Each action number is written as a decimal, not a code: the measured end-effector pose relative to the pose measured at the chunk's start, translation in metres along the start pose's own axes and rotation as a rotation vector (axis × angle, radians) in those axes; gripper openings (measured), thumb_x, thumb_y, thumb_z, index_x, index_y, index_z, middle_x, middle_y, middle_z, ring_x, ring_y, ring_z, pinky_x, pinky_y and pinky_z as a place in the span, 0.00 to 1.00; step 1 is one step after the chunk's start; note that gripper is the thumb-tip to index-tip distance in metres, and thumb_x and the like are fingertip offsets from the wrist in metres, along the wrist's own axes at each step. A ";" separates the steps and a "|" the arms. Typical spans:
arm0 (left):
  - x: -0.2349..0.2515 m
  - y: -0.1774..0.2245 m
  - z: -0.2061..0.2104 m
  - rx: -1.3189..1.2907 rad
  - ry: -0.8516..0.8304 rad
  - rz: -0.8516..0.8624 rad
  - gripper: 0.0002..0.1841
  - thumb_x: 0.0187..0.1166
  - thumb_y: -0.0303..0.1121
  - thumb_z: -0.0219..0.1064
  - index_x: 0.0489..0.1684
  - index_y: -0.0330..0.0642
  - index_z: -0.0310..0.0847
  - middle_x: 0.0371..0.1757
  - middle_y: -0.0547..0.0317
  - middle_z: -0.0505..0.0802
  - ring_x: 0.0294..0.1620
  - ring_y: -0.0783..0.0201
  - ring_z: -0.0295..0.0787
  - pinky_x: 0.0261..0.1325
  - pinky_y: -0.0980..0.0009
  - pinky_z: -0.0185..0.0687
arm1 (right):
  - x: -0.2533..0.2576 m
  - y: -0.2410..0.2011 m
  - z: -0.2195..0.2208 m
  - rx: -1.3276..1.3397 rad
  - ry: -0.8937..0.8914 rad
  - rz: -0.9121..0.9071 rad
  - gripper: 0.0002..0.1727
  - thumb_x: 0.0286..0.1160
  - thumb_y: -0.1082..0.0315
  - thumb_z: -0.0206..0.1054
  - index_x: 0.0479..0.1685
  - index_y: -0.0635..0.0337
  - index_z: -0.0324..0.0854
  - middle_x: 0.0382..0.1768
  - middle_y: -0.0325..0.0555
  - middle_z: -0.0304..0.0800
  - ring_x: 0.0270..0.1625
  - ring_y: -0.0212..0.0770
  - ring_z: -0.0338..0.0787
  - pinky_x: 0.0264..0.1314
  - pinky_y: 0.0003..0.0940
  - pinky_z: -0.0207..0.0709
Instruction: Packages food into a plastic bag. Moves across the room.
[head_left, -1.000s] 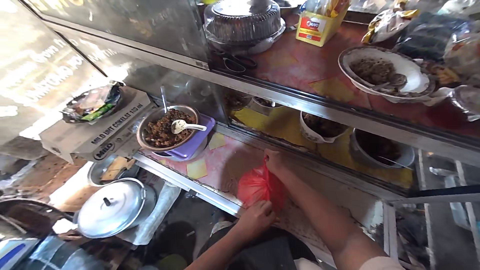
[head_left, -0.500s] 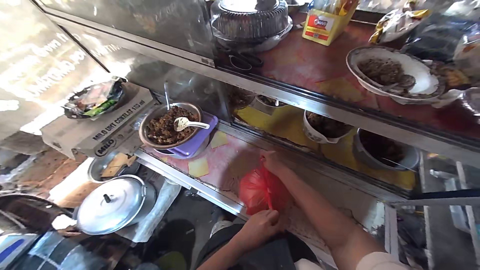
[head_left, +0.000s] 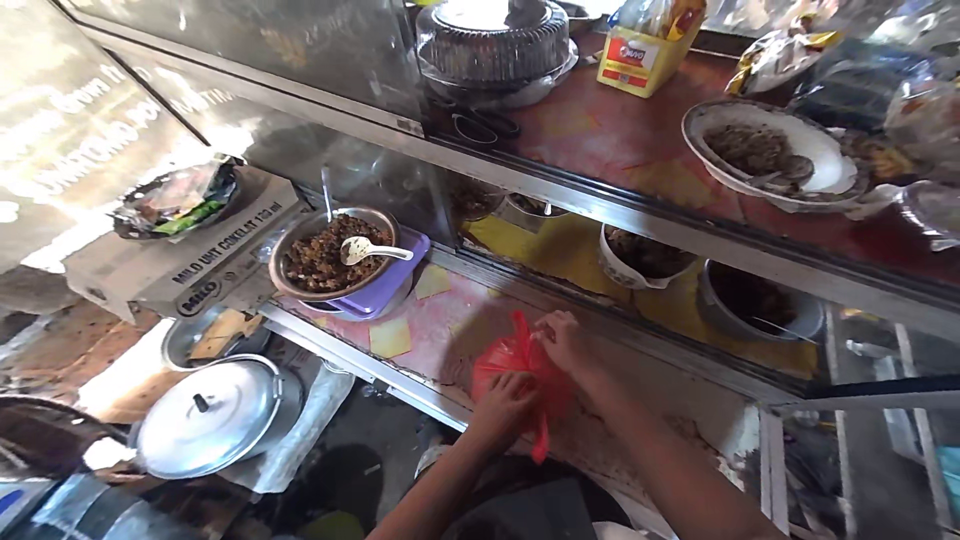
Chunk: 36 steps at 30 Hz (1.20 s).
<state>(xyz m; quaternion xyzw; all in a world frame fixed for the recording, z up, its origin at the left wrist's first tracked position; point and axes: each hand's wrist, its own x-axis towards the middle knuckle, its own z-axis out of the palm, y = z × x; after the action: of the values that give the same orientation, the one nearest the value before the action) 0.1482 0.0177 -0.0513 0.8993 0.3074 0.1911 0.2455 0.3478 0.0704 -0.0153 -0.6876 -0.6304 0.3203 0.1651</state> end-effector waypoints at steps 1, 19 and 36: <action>0.001 0.000 0.006 0.016 0.055 0.059 0.13 0.69 0.23 0.73 0.49 0.47 0.94 0.58 0.46 0.92 0.63 0.44 0.89 0.66 0.45 0.83 | 0.006 -0.005 0.000 -0.002 -0.033 0.030 0.20 0.86 0.65 0.61 0.70 0.68 0.81 0.69 0.62 0.85 0.74 0.55 0.82 0.81 0.44 0.72; 0.004 0.016 0.011 0.150 0.127 0.183 0.07 0.64 0.17 0.71 0.32 0.39 0.92 0.39 0.53 0.93 0.46 0.52 0.92 0.51 0.60 0.90 | 0.067 -0.050 0.005 -0.114 -0.317 0.241 0.18 0.84 0.72 0.59 0.69 0.64 0.81 0.66 0.60 0.86 0.63 0.51 0.89 0.69 0.47 0.80; 0.001 0.023 0.012 -0.065 0.157 0.050 0.05 0.68 0.17 0.68 0.32 0.33 0.90 0.40 0.46 0.93 0.47 0.49 0.93 0.53 0.58 0.90 | 0.076 -0.046 0.004 -0.167 -0.290 0.164 0.16 0.82 0.73 0.61 0.64 0.68 0.83 0.67 0.63 0.86 0.71 0.57 0.85 0.76 0.54 0.75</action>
<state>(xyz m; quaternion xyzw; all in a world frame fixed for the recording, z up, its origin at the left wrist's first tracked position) 0.1652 -0.0016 -0.0485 0.8805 0.2967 0.2769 0.2450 0.3107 0.1505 -0.0068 -0.6945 -0.6139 0.3750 -0.0119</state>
